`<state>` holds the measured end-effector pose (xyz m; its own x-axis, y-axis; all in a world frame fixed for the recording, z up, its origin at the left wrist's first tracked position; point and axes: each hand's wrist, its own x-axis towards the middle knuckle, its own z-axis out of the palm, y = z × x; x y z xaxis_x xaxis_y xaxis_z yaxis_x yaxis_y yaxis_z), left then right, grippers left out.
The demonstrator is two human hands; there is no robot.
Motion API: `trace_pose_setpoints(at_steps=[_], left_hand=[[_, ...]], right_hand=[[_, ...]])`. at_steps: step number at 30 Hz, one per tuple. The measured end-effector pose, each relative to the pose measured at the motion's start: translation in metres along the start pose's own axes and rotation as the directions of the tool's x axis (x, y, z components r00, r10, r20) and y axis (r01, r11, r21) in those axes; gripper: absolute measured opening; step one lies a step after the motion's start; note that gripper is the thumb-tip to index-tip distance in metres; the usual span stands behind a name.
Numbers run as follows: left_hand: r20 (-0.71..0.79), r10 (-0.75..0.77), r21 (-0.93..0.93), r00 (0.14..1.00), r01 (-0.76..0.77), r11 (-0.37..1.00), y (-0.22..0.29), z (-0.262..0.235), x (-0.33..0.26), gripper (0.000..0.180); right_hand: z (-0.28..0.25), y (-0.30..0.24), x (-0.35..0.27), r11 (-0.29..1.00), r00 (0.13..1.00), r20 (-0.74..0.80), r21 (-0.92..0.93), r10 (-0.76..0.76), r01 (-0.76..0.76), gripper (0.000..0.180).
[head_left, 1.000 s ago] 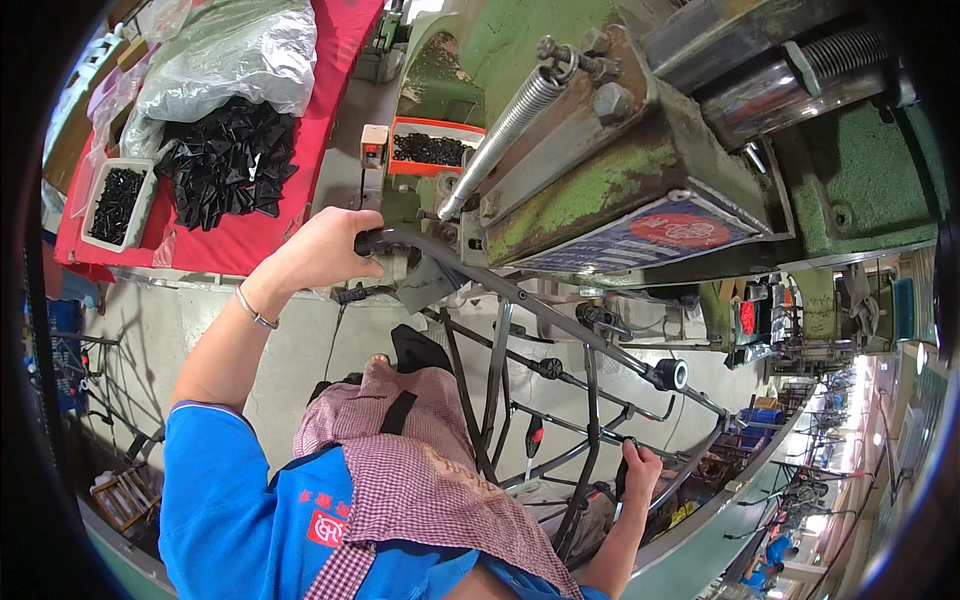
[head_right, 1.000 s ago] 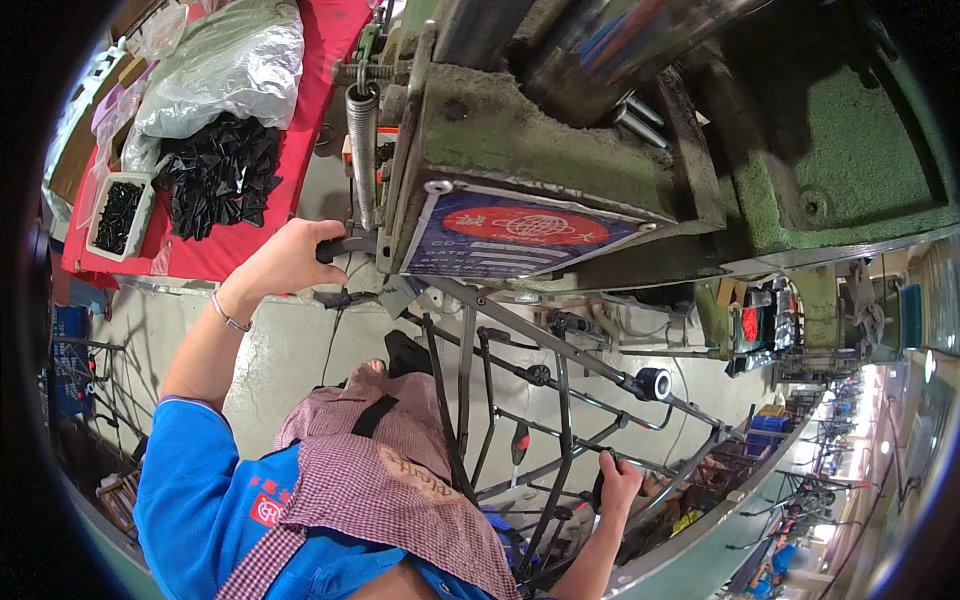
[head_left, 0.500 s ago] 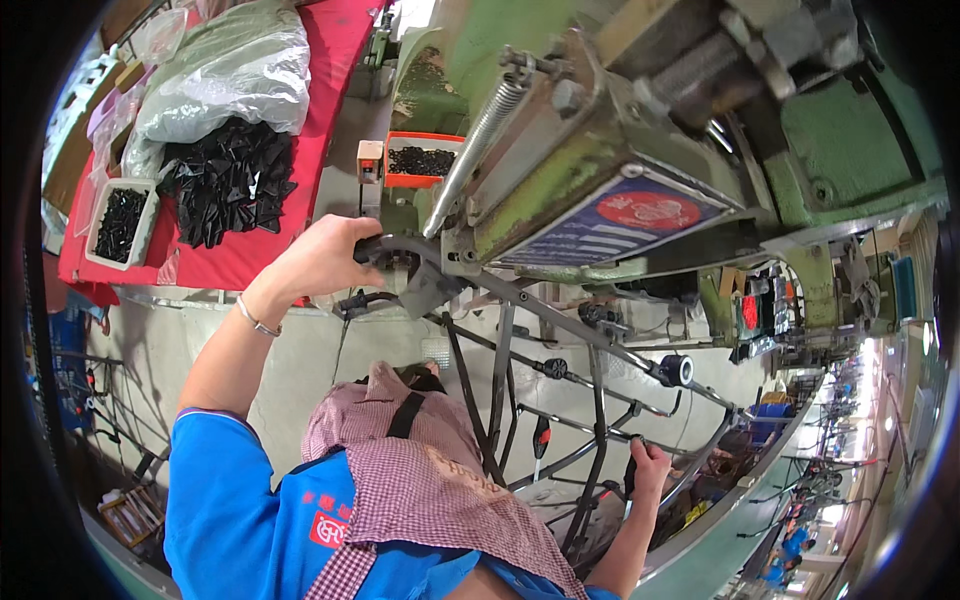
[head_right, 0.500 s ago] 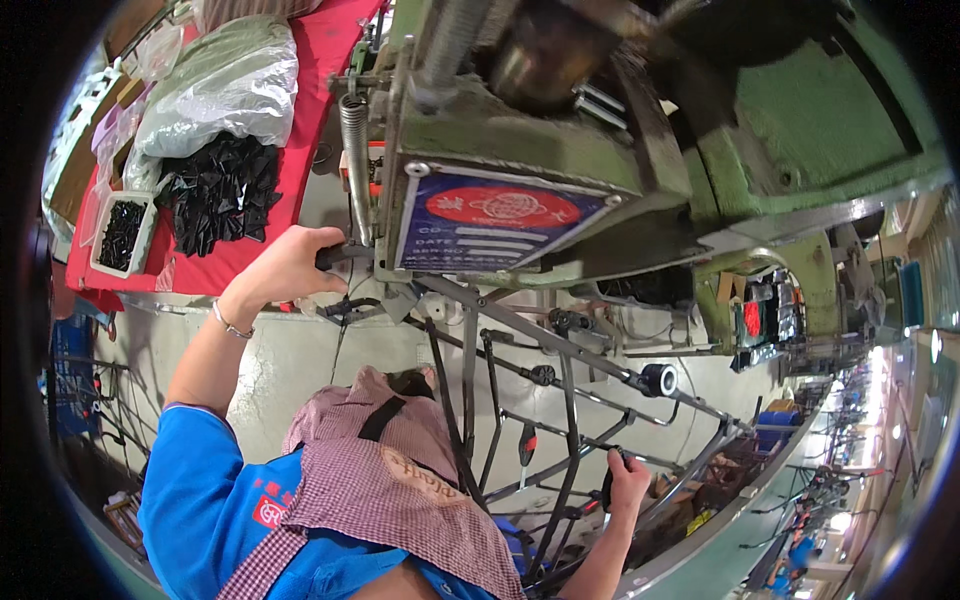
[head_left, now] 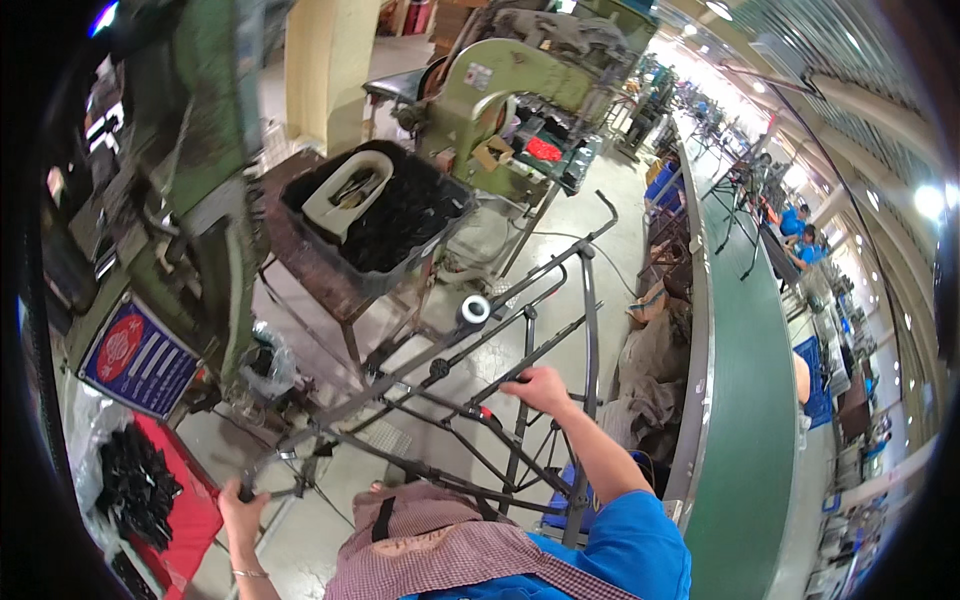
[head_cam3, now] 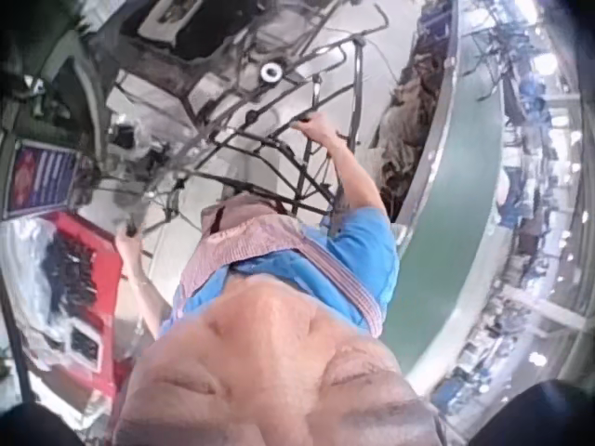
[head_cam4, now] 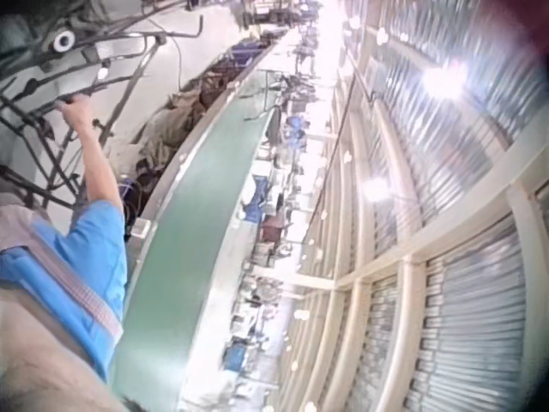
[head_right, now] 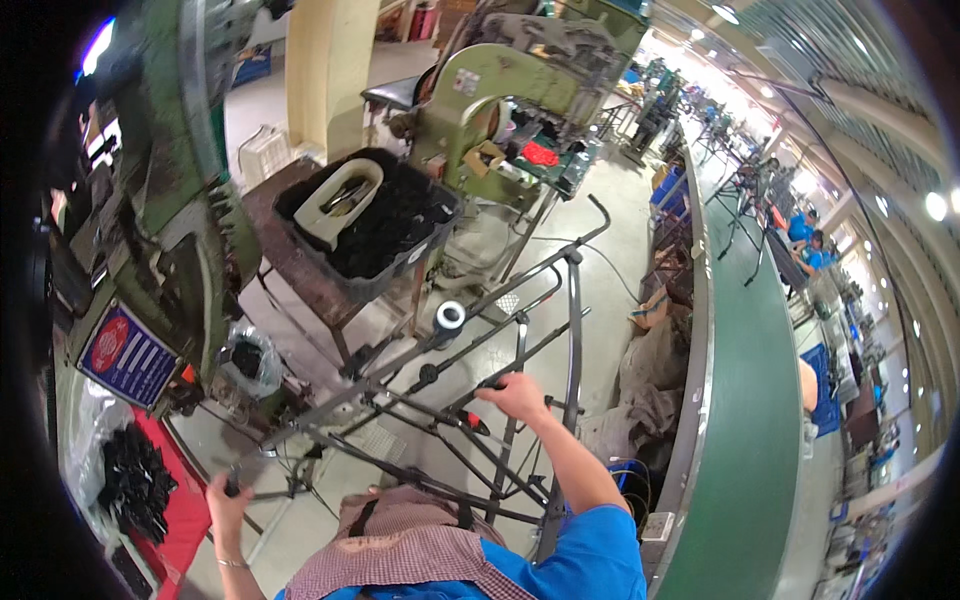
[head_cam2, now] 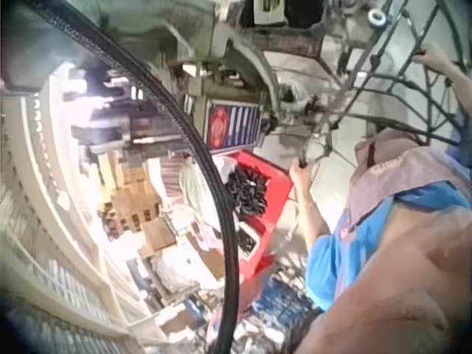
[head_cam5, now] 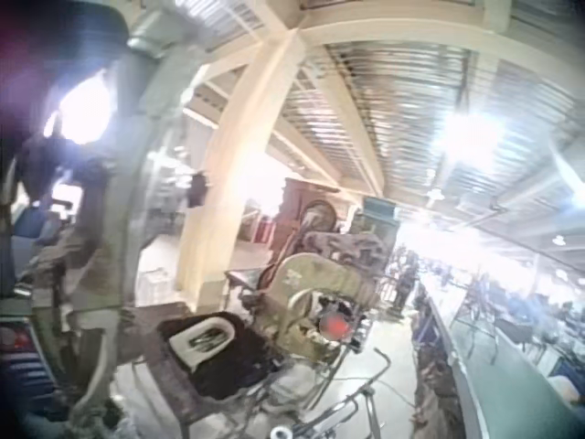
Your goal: The person repeatedly picks up black plastic feet and attaches them to the legs of metal chair frames using a pneumatic press. The person handles the frames and feet by hand, positions them under the press, and activates the machine to secure the parts.
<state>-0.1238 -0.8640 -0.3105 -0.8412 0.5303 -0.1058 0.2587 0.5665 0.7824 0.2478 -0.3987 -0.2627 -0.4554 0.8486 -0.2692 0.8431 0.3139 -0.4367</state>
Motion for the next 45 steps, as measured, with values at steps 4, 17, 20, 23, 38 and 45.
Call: trace_pose_setpoints(at_steps=[4,17,20,23,38,45], left_hand=[[0.156,-0.239,0.15,0.959,0.216,0.965,-0.083,0.048,-0.029,0.031],[0.387,0.299,-0.165,0.872,-0.254,0.953,0.245,0.186,-0.022,0.024],[0.518,0.41,-0.472,0.751,-0.149,0.869,0.371,0.204,-0.025,0.025],[0.484,0.652,-0.658,0.584,-0.248,0.711,0.483,0.202,-0.035,0.063],[0.048,0.575,-0.821,0.817,-0.296,0.488,0.423,0.025,-0.316,0.032],[-0.502,0.3,-0.666,0.811,-0.584,0.465,0.307,-0.036,-0.425,0.033]], right_hand=[[0.034,0.039,-0.014,1.0,0.997,0.079,-0.012,0.016,-0.016,0.053],[0.014,0.117,-0.123,0.96,0.965,0.127,-0.131,-0.23,0.247,0.034],[0.012,0.113,-0.164,0.954,0.937,0.213,-0.057,-0.276,0.294,0.032],[-0.01,0.103,-0.208,0.859,0.819,0.392,-0.122,-0.418,0.497,0.031],[0.097,0.146,-0.282,0.55,0.422,0.687,-0.039,-0.591,0.834,0.034],[0.137,0.085,-0.343,-0.066,0.106,0.606,-0.254,-0.788,0.965,0.039]])
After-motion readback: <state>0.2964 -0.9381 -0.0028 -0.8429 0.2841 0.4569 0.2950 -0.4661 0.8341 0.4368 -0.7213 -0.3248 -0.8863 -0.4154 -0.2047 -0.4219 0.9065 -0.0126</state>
